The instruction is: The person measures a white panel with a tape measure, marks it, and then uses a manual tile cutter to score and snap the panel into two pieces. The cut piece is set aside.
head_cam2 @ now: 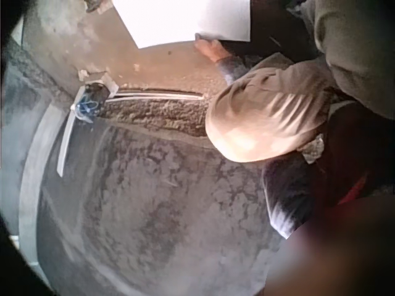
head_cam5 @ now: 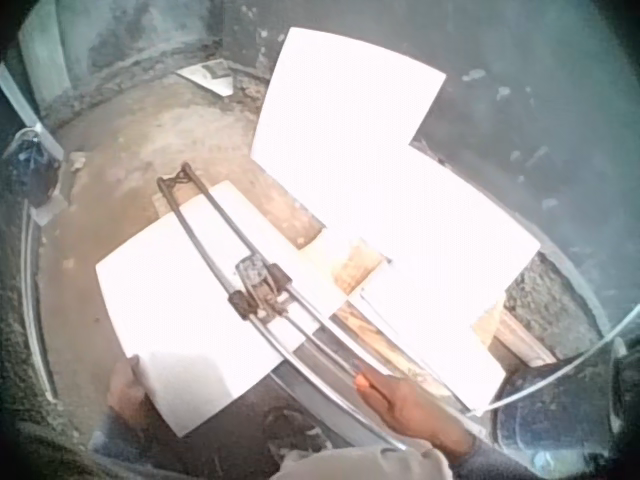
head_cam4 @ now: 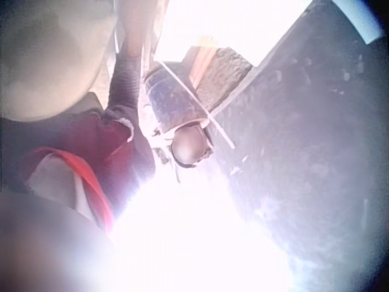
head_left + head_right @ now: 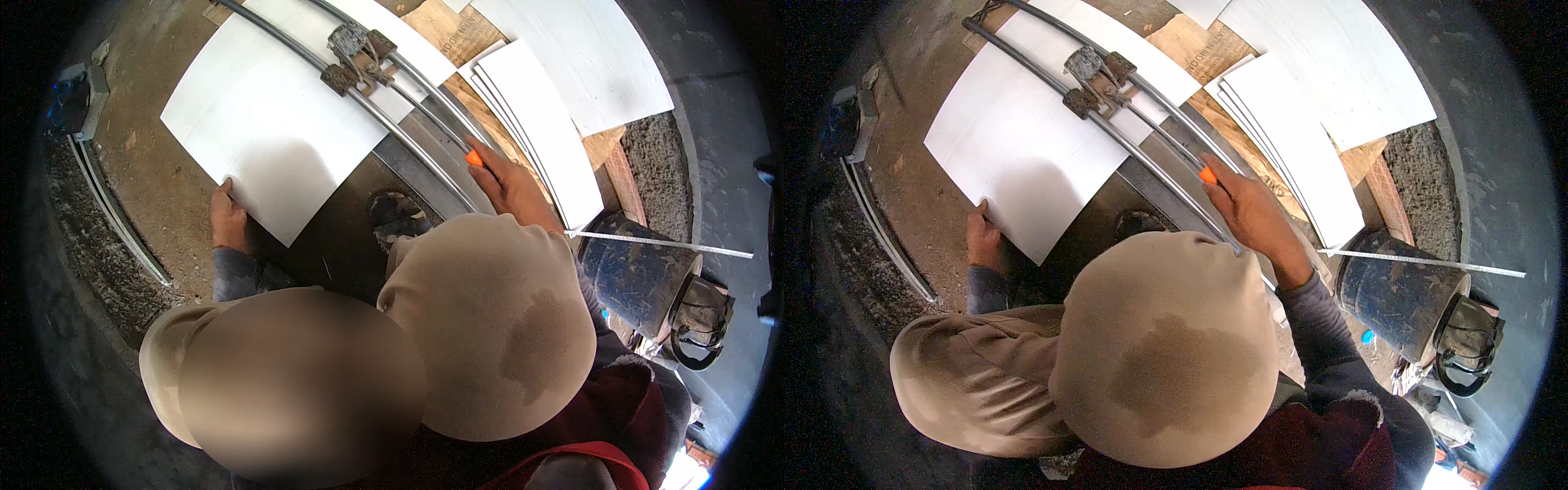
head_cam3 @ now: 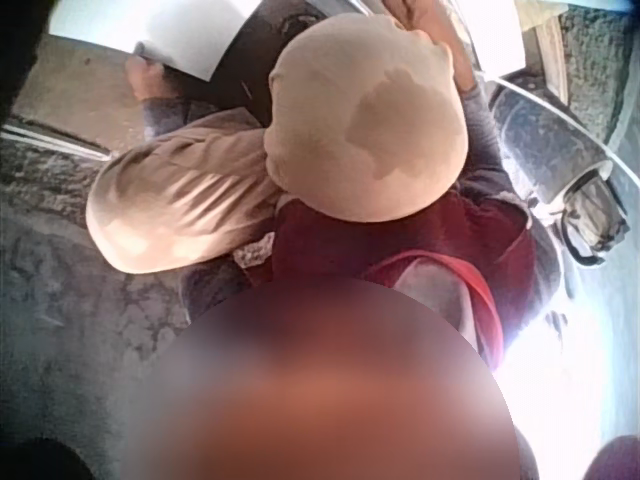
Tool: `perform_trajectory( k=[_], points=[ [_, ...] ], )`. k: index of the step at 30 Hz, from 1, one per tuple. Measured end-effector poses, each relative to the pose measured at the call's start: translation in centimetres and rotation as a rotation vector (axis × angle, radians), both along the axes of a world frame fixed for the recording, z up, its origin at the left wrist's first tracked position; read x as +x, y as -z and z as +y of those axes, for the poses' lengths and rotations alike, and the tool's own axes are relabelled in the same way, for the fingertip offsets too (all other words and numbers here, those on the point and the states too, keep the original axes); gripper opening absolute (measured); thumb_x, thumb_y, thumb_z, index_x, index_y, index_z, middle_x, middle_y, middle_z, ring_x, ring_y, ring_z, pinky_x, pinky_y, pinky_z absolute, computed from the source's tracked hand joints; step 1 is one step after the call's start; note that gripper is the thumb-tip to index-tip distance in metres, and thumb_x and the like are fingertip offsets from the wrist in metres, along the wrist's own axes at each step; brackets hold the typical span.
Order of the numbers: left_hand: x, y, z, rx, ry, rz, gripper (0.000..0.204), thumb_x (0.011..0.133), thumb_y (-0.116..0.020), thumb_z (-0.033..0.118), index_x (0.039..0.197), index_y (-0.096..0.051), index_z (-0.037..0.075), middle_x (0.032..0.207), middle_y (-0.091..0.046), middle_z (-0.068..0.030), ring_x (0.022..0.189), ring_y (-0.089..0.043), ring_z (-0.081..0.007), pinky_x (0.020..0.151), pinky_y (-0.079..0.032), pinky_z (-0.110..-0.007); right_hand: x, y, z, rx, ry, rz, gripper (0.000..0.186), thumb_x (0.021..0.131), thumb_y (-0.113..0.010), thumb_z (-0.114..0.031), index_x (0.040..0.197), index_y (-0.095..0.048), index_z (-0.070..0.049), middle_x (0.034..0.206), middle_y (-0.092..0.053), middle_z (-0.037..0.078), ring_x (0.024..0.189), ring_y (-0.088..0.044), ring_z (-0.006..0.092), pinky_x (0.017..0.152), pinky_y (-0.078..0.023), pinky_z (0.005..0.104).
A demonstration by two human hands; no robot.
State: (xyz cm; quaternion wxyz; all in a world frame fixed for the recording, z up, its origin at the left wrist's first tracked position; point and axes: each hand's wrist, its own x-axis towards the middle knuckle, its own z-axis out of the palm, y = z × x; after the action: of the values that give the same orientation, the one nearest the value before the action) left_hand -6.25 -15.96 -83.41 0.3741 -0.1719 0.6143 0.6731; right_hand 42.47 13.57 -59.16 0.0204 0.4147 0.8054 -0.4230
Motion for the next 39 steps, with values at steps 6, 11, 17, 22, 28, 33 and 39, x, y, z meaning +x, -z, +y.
perform_trajectory(
  k=[6,11,17,22,28,33,39],
  points=[
    [1.1,-2.6,0.0,0.028,0.175,0.039,0.038,0.108,-0.057,0.018,0.135,-0.054,-0.01,0.135,-0.063,-0.0207,0.123,-0.062,-0.0319,0.11,-0.047,-0.045,3.6,-0.2,-1.2,0.056,0.014,0.002,0.048,0.107,-0.058,-0.028,0.15,-0.054,-0.007,0.118,-0.072,0.028,0.097,-0.073,0.0438,0.088,-0.056,0.0477],
    [2.7,-4.0,-0.8,-0.139,0.39,0.424,0.038,0.11,-0.055,0.016,0.137,-0.051,-0.01,0.139,-0.06,-0.0196,0.125,-0.061,-0.0325,0.112,-0.046,-0.046,4.6,0.4,-1.2,0.054,0.002,0.064,0.049,0.108,-0.057,-0.028,0.152,-0.053,-0.008,0.122,-0.072,0.027,0.101,-0.073,0.0437,0.09,-0.056,0.0473],
    [0.9,-2.9,1.1,-0.206,0.066,0.109,0.038,0.11,-0.055,0.016,0.137,-0.05,-0.01,0.138,-0.061,-0.0185,0.124,-0.062,-0.0307,0.109,-0.049,-0.045,4.9,0.9,-1.1,0.063,-0.011,0.078,0.05,0.108,-0.057,-0.028,0.154,-0.052,-0.009,0.122,-0.073,0.026,0.1,-0.073,0.0426,0.091,-0.056,0.0469],
    [1.0,-2.9,-0.1,-0.165,0.158,0.163,0.037,0.11,-0.055,0.017,0.136,-0.052,-0.01,0.135,-0.063,-0.0181,0.121,-0.063,-0.0303,0.106,-0.051,-0.045,4.9,1.0,-1.2,0.07,-0.009,0.08,0.05,0.108,-0.057,-0.029,0.155,-0.052,-0.011,0.123,-0.072,0.026,0.101,-0.073,0.0423,0.092,-0.056,0.047],
    [1.2,-3.2,-0.9,-0.111,0.398,0.363,0.034,0.11,-0.056,0.019,0.131,-0.056,-0.008,0.129,-0.065,-0.0172,0.116,-0.065,-0.0299,0.104,-0.052,-0.045,5.0,0.6,-1.2,0.045,0.0,0.074,0.051,0.108,-0.057,-0.03,0.155,-0.05,-0.011,0.126,-0.071,0.027,0.106,-0.072,0.0438,0.095,-0.055,0.0473],
    [1.6,-3.5,-0.7,-0.114,0.315,0.291,0.033,0.11,-0.057,0.02,0.128,-0.059,-0.008,0.127,-0.067,-0.017,0.115,-0.065,-0.0292,0.103,-0.052,-0.045,6.2,0.3,-1.4,0.004,-0.002,0.021,0.053,0.108,-0.057,-0.03,0.157,-0.048,-0.012,0.127,-0.07,0.026,0.109,-0.071,0.0452,0.096,-0.055,0.0484],
    [2.0,-4.4,-0.5,-0.139,0.417,0.372,0.036,0.11,-0.057,0.019,0.132,-0.057,-0.01,0.135,-0.064,-0.018,0.123,-0.062,-0.0295,0.109,-0.048,-0.044,6.9,1.0,-1.6,0.025,-0.006,0.059,0.052,0.108,-0.057,-0.027,0.157,-0.048,-0.013,0.129,-0.07,0.026,0.111,-0.07,0.0456,0.097,-0.054,0.0493]
  ],
)
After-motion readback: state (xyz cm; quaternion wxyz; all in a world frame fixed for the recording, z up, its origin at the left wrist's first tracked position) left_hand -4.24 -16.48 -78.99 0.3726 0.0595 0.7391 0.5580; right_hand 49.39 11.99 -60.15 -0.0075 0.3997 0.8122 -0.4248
